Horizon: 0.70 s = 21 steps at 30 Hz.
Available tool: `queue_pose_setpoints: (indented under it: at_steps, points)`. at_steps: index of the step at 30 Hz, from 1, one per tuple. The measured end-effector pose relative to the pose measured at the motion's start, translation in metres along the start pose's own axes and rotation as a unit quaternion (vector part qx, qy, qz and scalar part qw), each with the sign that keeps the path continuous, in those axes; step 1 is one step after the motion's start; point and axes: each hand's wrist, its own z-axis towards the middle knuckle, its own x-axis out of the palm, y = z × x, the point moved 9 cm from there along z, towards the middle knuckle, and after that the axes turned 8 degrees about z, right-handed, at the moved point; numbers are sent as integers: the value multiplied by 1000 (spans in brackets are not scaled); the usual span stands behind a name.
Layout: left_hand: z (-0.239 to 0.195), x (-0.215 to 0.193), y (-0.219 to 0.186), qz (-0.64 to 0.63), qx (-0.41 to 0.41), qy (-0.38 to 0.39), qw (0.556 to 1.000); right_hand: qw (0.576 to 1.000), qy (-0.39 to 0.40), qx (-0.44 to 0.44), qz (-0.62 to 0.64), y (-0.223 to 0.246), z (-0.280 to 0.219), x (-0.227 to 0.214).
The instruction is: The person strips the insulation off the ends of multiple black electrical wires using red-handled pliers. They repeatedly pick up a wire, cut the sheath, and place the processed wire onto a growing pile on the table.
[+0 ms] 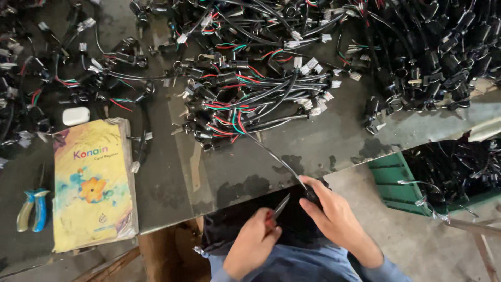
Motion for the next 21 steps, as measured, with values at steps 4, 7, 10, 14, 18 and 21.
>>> queue_pose_setpoints:
  at_steps: [4, 7, 10, 14, 18, 21]
  points:
    - [-21, 15, 23, -21, -17, 36, 999, 989, 28, -140, 36, 35, 2, 4]
    - [-33, 20, 32, -80, -73, 28, 994, 976, 139, -158, 62, 47, 1, 22]
    - [-35, 11, 30, -74, -97, -15, 992, 989, 139, -19, 34, 24, 11, 34]
    - [-30, -7, 9, 2, -33, -86, 996, 990, 129, -54, 26, 27, 18, 42]
    - [-31, -12, -7, 70, 14, -136, 988, 990, 122, -68, 0, 25, 12, 40]
    - [-21, -13, -14, 105, 25, -139, 984, 991, 124, -43, 5, 21, 12, 35]
